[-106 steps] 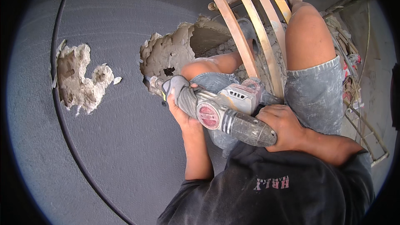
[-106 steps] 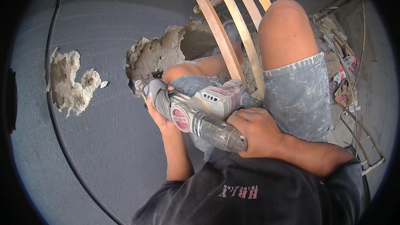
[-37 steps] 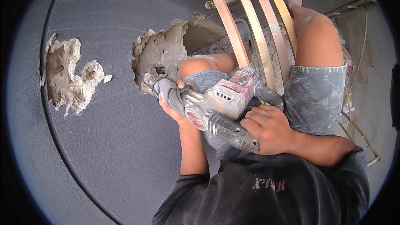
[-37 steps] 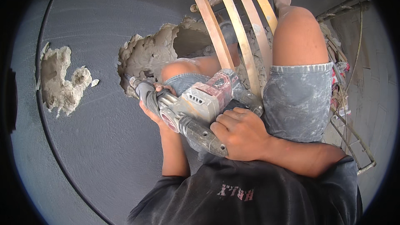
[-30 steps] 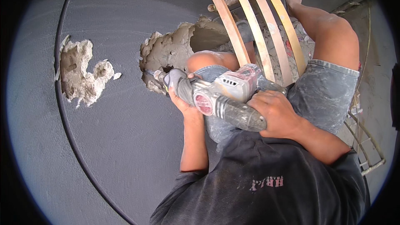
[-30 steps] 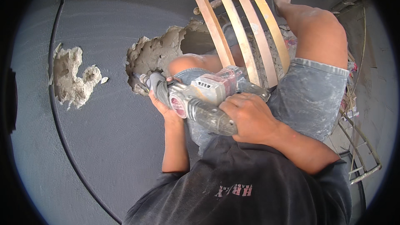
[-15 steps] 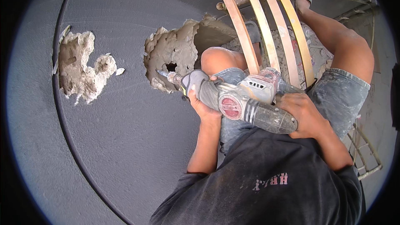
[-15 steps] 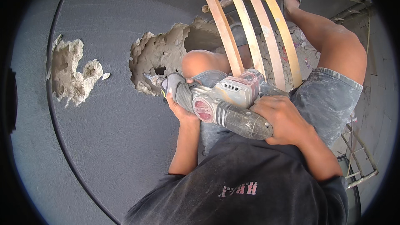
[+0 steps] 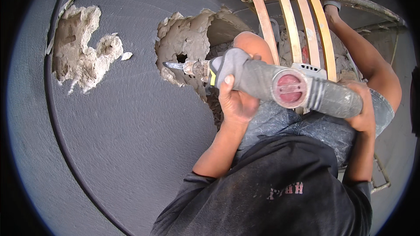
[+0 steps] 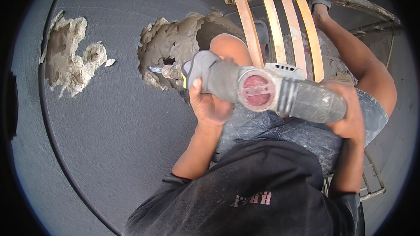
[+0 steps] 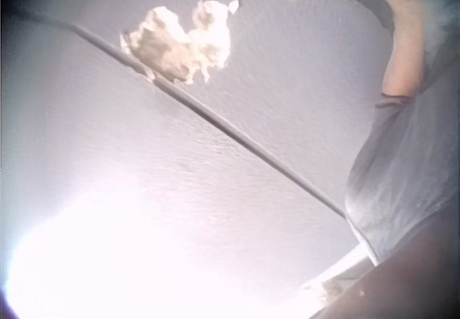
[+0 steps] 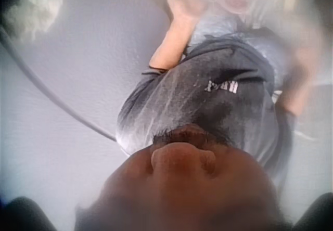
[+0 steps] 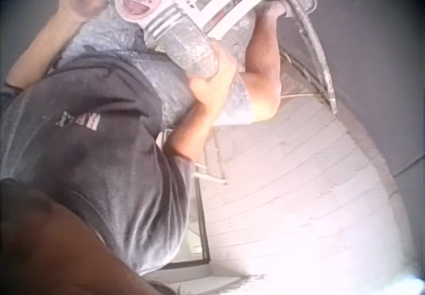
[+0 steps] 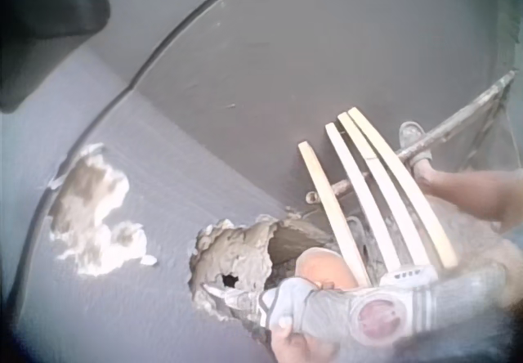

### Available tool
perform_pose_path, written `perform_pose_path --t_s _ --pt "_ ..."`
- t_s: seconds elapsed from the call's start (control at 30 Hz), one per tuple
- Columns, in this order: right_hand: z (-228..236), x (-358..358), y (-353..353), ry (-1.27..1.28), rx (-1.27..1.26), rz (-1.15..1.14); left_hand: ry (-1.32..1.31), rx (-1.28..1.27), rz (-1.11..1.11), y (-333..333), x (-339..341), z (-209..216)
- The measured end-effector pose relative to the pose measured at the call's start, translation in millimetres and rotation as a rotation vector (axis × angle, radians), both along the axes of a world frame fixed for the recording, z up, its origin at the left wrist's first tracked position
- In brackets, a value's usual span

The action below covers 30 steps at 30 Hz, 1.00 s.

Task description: The person uses a rotary hammer drill to break a hole in a gray wall. They stand on a small metal scaffold and repeatedly apply the tool to the wall surface, chipping away material and enlarging the opening.

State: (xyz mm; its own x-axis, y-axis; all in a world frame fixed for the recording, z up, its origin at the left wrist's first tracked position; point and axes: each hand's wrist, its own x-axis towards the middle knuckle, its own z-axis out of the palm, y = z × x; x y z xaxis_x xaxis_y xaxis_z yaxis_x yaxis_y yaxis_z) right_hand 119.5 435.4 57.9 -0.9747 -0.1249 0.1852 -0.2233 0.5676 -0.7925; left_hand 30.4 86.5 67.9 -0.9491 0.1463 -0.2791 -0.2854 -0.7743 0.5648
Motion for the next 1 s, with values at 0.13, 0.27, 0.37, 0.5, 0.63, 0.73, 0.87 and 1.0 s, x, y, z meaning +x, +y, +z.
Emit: perform_pose_path --t_s 0.13,0.27,0.37,0.5,0.63,0.73,0.87,1.0 --pt "-35.2 -11.8 60.3 -0.167 -0.158 -0.055 -0.062 0.041 -0.049 28.1 0.2 6.5" --pt "-51.8 -22.7 87.2 -0.246 -0.171 -0.085 -0.103 0.090 -0.060 43.5 7.8 13.3" --pt "-52.4 -28.7 99.5 -0.219 -0.122 0.002 -0.119 0.104 -0.062 47.9 13.1 14.7" --pt "-45.9 -37.7 90.9 -0.243 -0.238 0.001 -0.095 0.132 -0.029 43.1 13.6 9.4" --pt "-39.3 -54.2 79.6 -0.187 -0.229 0.018 -0.086 0.159 -0.002 37.2 10.0 3.4" --pt "-17.9 -65.1 66.5 -0.181 -0.209 -0.013 -0.058 0.156 0.037 38.7 3.9 7.4" --pt "-8.5 -70.6 57.1 -0.218 -0.216 -0.048 -0.055 0.127 0.064 32.2 -2.0 3.9" --pt "-3.7 -75.1 44.2 -0.220 -0.171 -0.045 -0.017 0.070 0.096 27.9 -6.4 5.2"
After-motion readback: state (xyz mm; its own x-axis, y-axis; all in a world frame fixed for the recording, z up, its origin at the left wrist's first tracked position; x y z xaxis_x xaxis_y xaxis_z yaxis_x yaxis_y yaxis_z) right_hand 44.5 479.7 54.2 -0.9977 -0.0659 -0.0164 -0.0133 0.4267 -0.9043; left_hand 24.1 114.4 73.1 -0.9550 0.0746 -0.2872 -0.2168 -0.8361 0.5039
